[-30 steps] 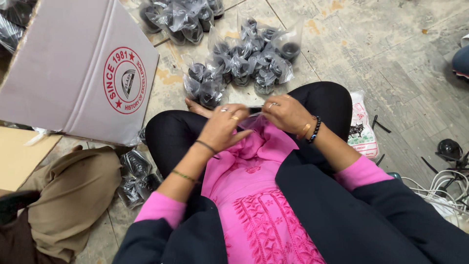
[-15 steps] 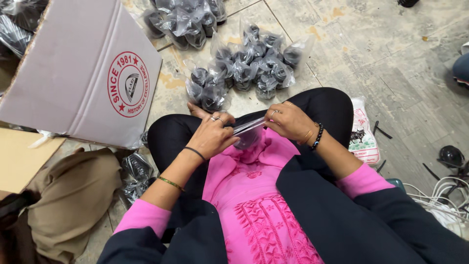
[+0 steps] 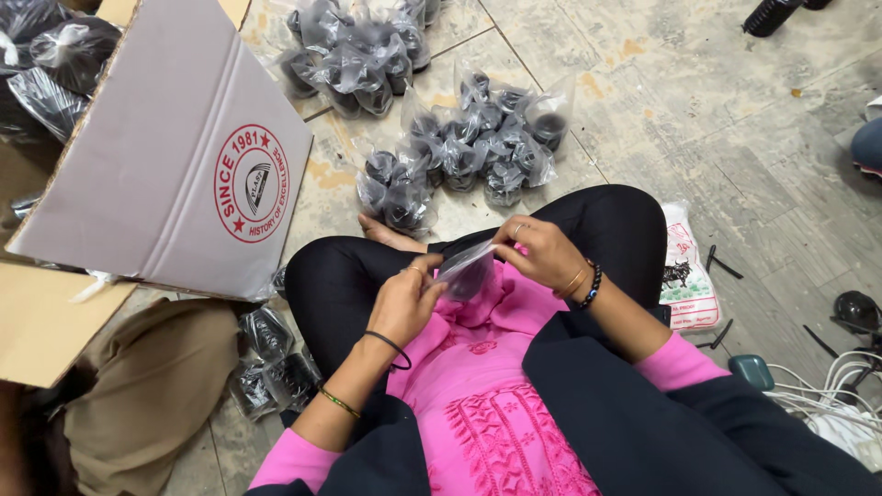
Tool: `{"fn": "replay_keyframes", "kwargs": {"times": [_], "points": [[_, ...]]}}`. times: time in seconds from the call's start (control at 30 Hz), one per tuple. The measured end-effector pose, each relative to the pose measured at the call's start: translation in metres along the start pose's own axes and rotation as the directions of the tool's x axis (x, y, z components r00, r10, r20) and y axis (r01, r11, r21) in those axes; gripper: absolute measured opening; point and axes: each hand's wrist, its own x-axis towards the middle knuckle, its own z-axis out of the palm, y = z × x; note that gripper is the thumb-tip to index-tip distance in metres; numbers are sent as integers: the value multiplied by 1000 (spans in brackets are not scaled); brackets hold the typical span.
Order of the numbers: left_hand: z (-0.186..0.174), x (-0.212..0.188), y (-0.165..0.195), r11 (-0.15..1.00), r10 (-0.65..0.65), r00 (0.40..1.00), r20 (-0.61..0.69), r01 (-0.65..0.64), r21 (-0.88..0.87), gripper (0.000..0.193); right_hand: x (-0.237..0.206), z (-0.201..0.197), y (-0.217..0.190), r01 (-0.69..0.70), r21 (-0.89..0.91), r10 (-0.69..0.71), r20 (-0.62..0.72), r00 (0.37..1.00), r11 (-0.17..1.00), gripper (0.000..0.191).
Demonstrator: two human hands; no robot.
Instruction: The person sits on the floor and packs dark plastic bottles one at a time into clear plastic bags, twisting the bag closed around each item and placing the bagged item in a pile on the floor beside a cardboard box.
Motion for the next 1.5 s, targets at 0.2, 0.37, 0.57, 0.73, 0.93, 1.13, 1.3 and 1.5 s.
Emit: {"fn": "replay_keyframes", "kwargs": {"times": [0.2, 0.37, 0.57, 0.73, 0.93, 1.13, 1.3, 1.5], "points": [[7, -7, -18, 866, -328, 906, 269, 402, -298, 30, -12, 8, 4, -23, -44, 20, -73, 997, 999, 12], [16, 24, -49, -195, -453, 732, 508, 475, -858, 21, -24, 30, -3, 114, -282, -112, 24, 993, 953, 11], [52, 34, -57, 385, -80, 830, 552, 536, -751, 19, -26, 38, -25, 216, -73, -204, 146, 968, 974, 10], [44, 26, -43, 342, 4, 834, 552, 517, -785, 19, -13, 23, -5, 73, 258, -67, -35, 997, 963, 10], [48, 17, -17, 978, 207, 978, 7, -207, -14, 24, -32, 60, 12, -258, 392, 263, 41, 964, 883, 15], [55, 11, -17, 831, -5, 999, -38, -17, -556, 20, -26, 53, 20, -241, 554, 165, 185, 969, 797, 52], [48, 11, -14, 843, -5, 996, -86, -42, -536, 15, -20, 47, 17, -191, 378, 112, 220, 969, 906, 20], [49, 1, -8, 944, 274, 908, -316, -317, -92, 14, -20, 56, 9, -174, 266, 169, 40, 985, 948, 12]]}}
